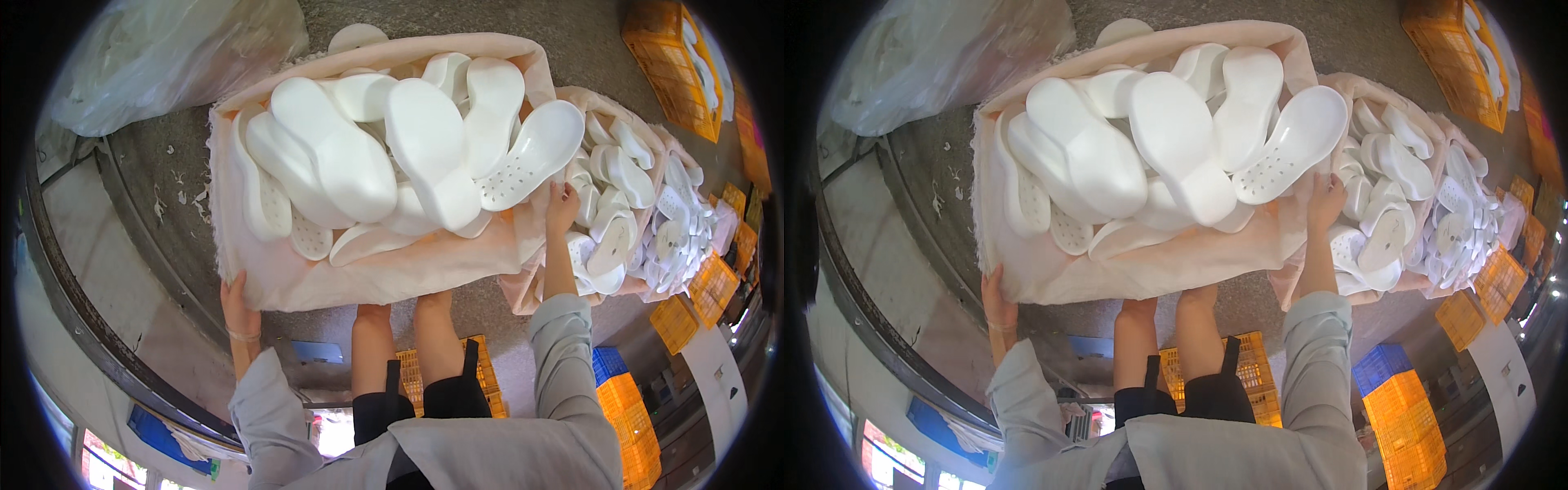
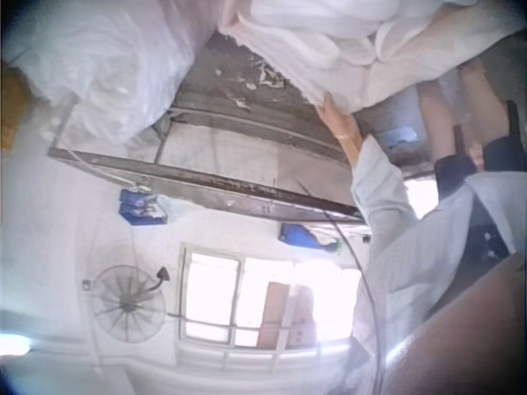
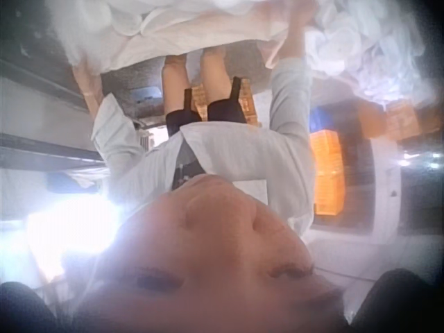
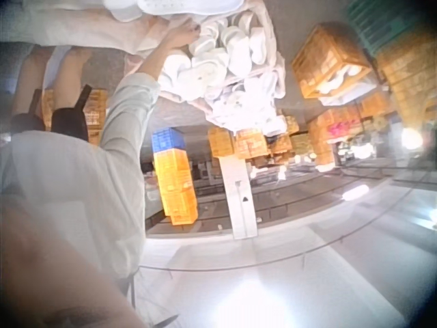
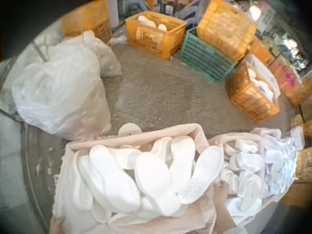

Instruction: The person removes white slipper soles from a plastic bag, stacks them, and places them into yellow crates. They then write on a paper list at a table and continue moving crates and slipper soles around the room.

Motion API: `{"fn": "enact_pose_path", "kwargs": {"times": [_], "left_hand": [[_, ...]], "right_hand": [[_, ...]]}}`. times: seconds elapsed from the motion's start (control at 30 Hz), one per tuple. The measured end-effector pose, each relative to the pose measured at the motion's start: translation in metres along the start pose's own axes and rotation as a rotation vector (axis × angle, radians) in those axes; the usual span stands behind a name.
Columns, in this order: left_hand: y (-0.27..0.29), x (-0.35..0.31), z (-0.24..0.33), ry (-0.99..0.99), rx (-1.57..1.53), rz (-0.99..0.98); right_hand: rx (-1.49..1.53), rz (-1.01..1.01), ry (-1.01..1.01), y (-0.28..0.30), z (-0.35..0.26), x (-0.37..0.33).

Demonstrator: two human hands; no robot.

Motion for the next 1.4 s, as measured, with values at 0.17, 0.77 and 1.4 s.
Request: {"fn": "enact_pose_path", "kwargs": {"times": [0.17,0.77,1.4], "left_hand": [[0.012,-0.001,-0.007,0.059,0.106,0.035],[-0.006,-0.288,0.17,-1.226,0.222,-0.27],[0.26,-0.373,0.244,-0.224,-0.673,-0.533]], "right_hand": [[0.138,-0.123,-0.214,-0.02,-0.006,0.021],[1.513,-0.531,-0.739,0.386,-0.239,-0.009],[0.978,0.012,2.159,0.633,-0.976,-0.491]]}}
Point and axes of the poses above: each hand's wrist, its own x-axis towards the middle knuckle, its own y-axis out of the back of the hand, z = x × y, the point moved 3 cm from there along x, towards the middle knuckle, and after that the axes turned 10 degrees about z, right-handed, at the moved point
